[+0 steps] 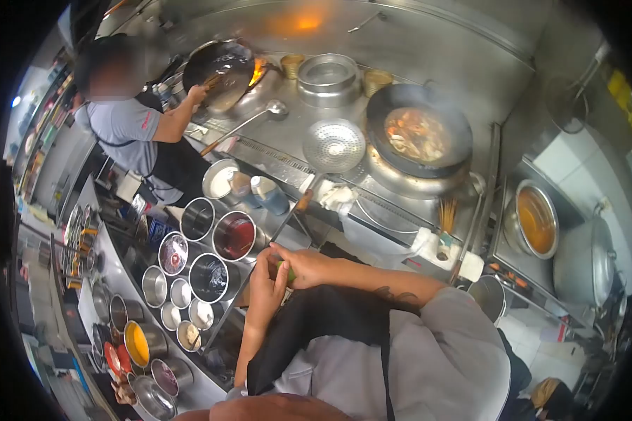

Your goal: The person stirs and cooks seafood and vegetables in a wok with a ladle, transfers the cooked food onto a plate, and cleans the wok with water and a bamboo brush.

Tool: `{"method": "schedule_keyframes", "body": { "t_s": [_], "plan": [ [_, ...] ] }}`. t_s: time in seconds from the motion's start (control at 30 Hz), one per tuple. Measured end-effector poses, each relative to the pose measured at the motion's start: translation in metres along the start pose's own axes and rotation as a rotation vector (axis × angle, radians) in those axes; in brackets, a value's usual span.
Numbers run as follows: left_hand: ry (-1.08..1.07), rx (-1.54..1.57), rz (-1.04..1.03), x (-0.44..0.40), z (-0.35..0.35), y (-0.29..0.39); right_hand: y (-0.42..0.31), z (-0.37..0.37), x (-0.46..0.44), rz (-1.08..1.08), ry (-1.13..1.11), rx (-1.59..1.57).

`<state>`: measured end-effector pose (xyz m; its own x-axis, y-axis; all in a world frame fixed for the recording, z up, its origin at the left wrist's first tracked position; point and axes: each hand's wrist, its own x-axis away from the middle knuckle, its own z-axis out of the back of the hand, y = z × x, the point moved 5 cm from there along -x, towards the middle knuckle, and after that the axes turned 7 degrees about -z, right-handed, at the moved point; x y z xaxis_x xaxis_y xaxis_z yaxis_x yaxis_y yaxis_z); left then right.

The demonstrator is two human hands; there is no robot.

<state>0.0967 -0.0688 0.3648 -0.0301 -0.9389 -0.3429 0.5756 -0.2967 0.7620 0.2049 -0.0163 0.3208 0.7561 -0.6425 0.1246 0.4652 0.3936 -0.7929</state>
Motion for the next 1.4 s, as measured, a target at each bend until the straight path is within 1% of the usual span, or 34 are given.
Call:
{"method": "schedule_keyframes", "body": {
  "t_s": [0.13, 0.2, 0.23, 0.3, 0.4, 0.5, 0.53, 0.6, 0.63, 0.67, 0.73, 0.77, 0.8, 0.83, 0.9, 0.93, 1.07, 1.13, 1.27, 1.33, 1.4],
  "plan": [
    [-0.141, 0.066, -0.06, -0.005, 0.003, 0.019, 0.016, 0.01, 0.005, -0.071, 0.085, 0.019],
    [-0.173, 0.125, -0.071, -0.005, 0.0, 0.018, 0.02, 0.011, 0.005, -0.006, 0.107, 0.005],
    [-0.189, 0.119, -0.045, -0.005, -0.002, 0.017, 0.02, 0.011, 0.007, 0.027, 0.117, -0.003],
    [-0.218, 0.108, 0.009, -0.006, -0.007, 0.015, 0.018, 0.007, 0.01, 0.022, 0.103, -0.005],
    [-0.143, 0.123, -0.034, -0.003, -0.009, 0.012, 0.006, 0.009, 0.014, 0.062, 0.093, -0.02],
    [-0.082, 0.144, 0.037, 0.003, -0.013, 0.0, 0.005, 0.009, 0.013, 0.125, 0.07, -0.108],
    [-0.052, 0.155, 0.101, 0.005, -0.011, -0.004, 0.006, 0.008, 0.012, 0.143, 0.06, -0.149],
    [0.005, 0.178, 0.228, 0.007, -0.004, -0.015, 0.011, 0.007, 0.013, 0.122, 0.187, -0.073],
    [0.054, 0.189, 0.2, 0.009, 0.0, -0.019, 0.012, 0.007, 0.015, 0.111, 0.25, -0.035],
    [0.104, 0.244, 0.206, 0.009, 0.004, -0.021, 0.014, 0.008, 0.016, 0.118, 0.276, -0.082],
    [0.176, 0.34, 0.249, 0.011, 0.012, -0.025, 0.003, 0.023, 0.017, 0.061, 0.239, -0.293],
    [0.21, 0.292, 0.18, 0.012, 0.015, -0.028, -0.005, 0.032, 0.018, 0.03, 0.212, -0.399],
    [0.195, 0.386, 0.264, 0.016, 0.014, -0.035, -0.014, 0.042, 0.018, 0.034, 0.2, -0.468],
    [0.182, 0.481, 0.344, 0.02, 0.012, -0.04, -0.019, 0.05, 0.017, 0.079, 0.21, -0.487],
    [0.182, 0.588, 0.472, 0.026, 0.005, -0.047, -0.036, 0.069, 0.018, 0.179, 0.278, -0.375],
    [0.182, 0.644, 0.535, 0.03, 0.001, -0.049, -0.046, 0.077, 0.021, 0.201, 0.283, -0.435],
    [0.143, 0.666, 0.463, 0.031, -0.008, -0.047, -0.079, 0.101, 0.033, 0.257, 0.277, -0.582],
    [0.156, 0.682, 0.469, 0.031, -0.011, -0.044, -0.09, 0.108, 0.04, 0.267, 0.266, -0.623],
    [0.17, 0.656, 0.509, 0.031, -0.011, -0.037, -0.124, 0.119, 0.05, 0.418, 0.232, -0.517],
    [0.188, 0.637, 0.455, 0.029, -0.013, -0.038, -0.151, 0.129, 0.059, 0.516, 0.205, -0.5],
    [0.124, 0.723, 0.484, 0.029, -0.013, -0.032, -0.181, 0.142, 0.073, 0.601, 0.226, -0.373]
  ]
}}
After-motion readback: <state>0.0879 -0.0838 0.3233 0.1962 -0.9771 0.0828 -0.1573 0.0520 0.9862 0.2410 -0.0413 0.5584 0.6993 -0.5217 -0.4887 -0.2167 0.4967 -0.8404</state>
